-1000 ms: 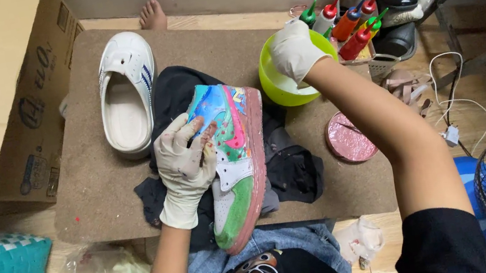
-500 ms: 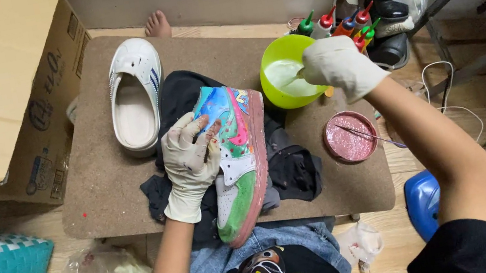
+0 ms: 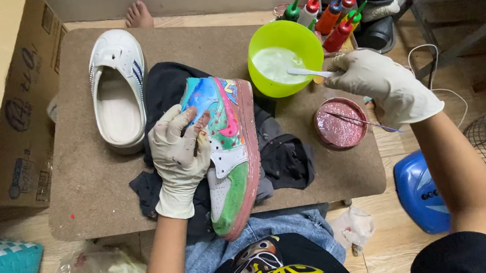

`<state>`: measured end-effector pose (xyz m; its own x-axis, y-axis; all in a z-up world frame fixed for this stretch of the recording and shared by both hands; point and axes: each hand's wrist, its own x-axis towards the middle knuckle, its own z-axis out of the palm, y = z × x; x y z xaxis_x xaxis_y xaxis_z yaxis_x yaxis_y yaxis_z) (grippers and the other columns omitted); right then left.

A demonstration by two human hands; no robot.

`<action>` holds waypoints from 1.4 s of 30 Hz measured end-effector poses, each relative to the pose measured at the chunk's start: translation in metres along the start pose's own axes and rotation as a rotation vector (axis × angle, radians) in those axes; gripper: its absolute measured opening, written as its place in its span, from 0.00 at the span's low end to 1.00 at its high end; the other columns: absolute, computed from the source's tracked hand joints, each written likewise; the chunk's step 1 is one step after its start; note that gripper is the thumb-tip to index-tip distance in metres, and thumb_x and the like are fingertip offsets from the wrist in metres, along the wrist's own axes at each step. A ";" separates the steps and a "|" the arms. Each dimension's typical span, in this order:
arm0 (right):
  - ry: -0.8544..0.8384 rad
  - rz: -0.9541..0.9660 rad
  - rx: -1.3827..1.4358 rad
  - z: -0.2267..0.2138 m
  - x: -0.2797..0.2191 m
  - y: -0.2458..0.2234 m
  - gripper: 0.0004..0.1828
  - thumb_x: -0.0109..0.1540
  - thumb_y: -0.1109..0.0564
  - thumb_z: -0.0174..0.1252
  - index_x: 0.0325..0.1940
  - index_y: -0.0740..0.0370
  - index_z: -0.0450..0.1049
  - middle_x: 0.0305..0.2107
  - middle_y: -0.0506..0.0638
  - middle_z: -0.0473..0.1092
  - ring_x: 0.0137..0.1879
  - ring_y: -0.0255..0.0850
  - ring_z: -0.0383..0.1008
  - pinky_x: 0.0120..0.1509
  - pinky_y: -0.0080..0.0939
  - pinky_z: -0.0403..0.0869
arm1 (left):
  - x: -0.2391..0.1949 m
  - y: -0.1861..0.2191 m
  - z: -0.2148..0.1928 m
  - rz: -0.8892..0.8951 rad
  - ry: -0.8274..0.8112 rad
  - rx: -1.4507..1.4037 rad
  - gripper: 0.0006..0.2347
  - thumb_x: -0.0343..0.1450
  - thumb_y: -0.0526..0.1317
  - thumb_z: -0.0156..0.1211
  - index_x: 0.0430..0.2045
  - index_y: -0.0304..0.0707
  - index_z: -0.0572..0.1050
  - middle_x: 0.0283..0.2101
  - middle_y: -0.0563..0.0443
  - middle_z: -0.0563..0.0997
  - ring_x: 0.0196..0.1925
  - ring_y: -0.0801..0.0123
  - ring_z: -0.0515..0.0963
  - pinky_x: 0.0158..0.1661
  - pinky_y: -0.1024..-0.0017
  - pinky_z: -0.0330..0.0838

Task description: The person scrubs a colorful high-top sneaker with a toothbrush dipped in a soapy solution. They repeatedly dip the brush into a yellow bowl and scrub various parts of the shoe, including the sole and upper sections.

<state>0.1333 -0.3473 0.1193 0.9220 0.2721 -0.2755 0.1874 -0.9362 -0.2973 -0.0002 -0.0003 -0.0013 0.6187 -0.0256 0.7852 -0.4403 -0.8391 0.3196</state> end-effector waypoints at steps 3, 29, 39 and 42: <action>-0.043 0.031 -0.027 0.005 0.005 0.014 0.23 0.58 0.46 0.60 0.54 0.56 0.81 0.28 0.61 0.76 0.34 0.52 0.76 0.41 0.51 0.72 | 0.000 -0.001 0.000 -0.008 0.002 0.004 0.13 0.68 0.35 0.63 0.46 0.45 0.83 0.53 0.51 0.79 0.59 0.55 0.75 0.56 0.58 0.68; -0.189 0.014 0.100 0.045 0.071 0.060 0.15 0.56 0.47 0.61 0.39 0.57 0.82 0.27 0.55 0.76 0.35 0.45 0.73 0.39 0.49 0.72 | -0.001 -0.002 -0.001 -0.010 0.005 -0.033 0.13 0.69 0.34 0.63 0.47 0.45 0.82 0.53 0.51 0.78 0.59 0.56 0.75 0.56 0.58 0.68; -0.200 -0.144 0.029 0.044 0.075 0.067 0.17 0.59 0.43 0.59 0.38 0.57 0.82 0.26 0.47 0.78 0.36 0.40 0.76 0.43 0.44 0.73 | -0.002 -0.002 -0.001 -0.020 -0.010 -0.018 0.13 0.69 0.36 0.62 0.48 0.45 0.82 0.54 0.51 0.79 0.60 0.55 0.74 0.57 0.58 0.67; -0.185 -0.182 0.050 0.044 0.074 0.063 0.16 0.52 0.49 0.63 0.41 0.55 0.82 0.29 0.47 0.78 0.38 0.40 0.76 0.44 0.44 0.73 | -0.002 -0.003 -0.002 -0.024 -0.020 -0.018 0.13 0.69 0.36 0.62 0.48 0.45 0.82 0.54 0.51 0.78 0.61 0.55 0.74 0.58 0.57 0.67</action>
<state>0.1988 -0.3767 0.0396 0.7963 0.4750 -0.3745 0.3232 -0.8575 -0.4003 -0.0014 0.0028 -0.0026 0.6420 -0.0162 0.7665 -0.4362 -0.8299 0.3478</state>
